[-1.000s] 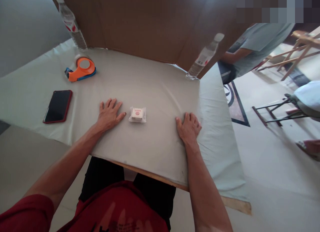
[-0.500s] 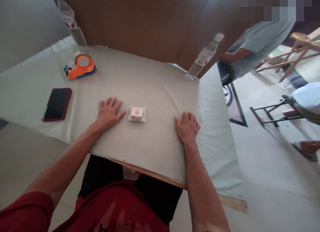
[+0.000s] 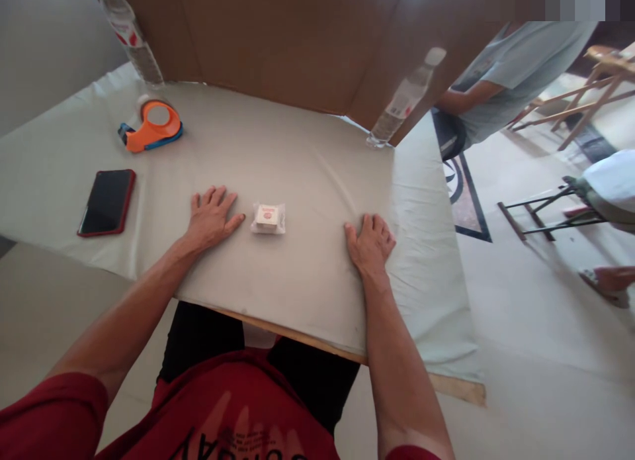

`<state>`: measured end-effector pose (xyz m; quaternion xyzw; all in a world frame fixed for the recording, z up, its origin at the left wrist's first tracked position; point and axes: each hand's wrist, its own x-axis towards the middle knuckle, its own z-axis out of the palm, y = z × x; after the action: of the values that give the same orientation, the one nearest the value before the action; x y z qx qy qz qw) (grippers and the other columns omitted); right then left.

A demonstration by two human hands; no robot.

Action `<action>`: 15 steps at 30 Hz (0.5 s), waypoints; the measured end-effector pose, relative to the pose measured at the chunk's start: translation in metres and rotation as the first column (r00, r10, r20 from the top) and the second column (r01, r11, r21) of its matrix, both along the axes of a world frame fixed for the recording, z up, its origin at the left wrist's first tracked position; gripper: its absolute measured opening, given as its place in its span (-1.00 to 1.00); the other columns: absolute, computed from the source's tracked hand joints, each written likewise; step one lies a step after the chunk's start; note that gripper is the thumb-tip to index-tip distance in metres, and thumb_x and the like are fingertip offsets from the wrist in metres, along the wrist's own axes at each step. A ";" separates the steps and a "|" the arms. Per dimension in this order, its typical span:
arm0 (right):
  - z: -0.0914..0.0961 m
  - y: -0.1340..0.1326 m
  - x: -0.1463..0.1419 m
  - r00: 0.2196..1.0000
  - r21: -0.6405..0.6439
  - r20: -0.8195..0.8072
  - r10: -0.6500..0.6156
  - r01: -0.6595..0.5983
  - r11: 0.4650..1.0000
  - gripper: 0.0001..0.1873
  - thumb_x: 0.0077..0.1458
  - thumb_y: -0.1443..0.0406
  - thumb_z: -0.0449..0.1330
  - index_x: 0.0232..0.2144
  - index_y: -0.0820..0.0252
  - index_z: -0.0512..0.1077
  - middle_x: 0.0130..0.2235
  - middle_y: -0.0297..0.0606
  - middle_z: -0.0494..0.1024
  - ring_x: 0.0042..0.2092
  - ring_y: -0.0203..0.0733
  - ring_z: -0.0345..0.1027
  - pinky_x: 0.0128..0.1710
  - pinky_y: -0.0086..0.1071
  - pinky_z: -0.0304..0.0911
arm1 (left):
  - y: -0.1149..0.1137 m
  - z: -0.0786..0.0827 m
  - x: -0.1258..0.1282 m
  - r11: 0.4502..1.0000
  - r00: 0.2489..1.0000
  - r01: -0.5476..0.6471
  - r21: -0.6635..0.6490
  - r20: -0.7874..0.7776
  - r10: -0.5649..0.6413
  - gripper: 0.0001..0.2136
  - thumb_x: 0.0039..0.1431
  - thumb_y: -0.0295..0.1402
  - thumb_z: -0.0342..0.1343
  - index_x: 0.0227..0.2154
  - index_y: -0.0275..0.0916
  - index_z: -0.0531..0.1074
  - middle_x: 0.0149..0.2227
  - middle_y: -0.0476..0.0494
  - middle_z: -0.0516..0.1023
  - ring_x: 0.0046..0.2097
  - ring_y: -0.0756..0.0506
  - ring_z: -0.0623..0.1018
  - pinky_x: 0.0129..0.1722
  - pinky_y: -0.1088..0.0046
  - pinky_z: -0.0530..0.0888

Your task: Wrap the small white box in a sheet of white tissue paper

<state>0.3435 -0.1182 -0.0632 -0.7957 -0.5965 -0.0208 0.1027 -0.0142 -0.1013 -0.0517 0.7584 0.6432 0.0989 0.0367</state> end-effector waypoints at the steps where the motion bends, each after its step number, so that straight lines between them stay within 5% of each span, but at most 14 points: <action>1: 0.000 0.000 0.000 1.000 -0.008 -0.001 0.001 -0.001 1.000 -0.39 0.31 0.07 -0.08 0.24 0.34 0.26 0.32 0.15 0.25 0.32 0.18 0.09 0.25 0.09 0.01 | 0.000 0.000 0.000 1.000 1.000 0.000 -0.003 -0.007 0.000 -0.45 0.32 -0.05 -0.09 0.27 -0.21 0.27 0.38 -0.39 0.16 0.40 -0.44 0.11 0.33 -0.22 0.00; 15: 0.000 0.000 -0.001 0.999 0.009 -0.036 0.005 -0.005 1.000 -0.42 0.29 0.08 -0.03 0.23 0.29 0.28 0.31 0.11 0.26 0.32 0.19 0.10 0.26 0.13 0.02 | -0.001 0.005 0.000 1.000 1.000 -0.007 -0.022 -0.020 0.006 -0.43 0.34 -0.04 -0.13 0.29 -0.21 0.25 0.40 -0.37 0.14 0.42 -0.41 0.09 0.34 -0.19 -0.01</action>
<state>0.3429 -0.1178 -0.0630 -0.7939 -0.5966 -0.0087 0.1169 -0.0146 -0.1027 -0.0469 0.7567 0.6471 0.0845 0.0386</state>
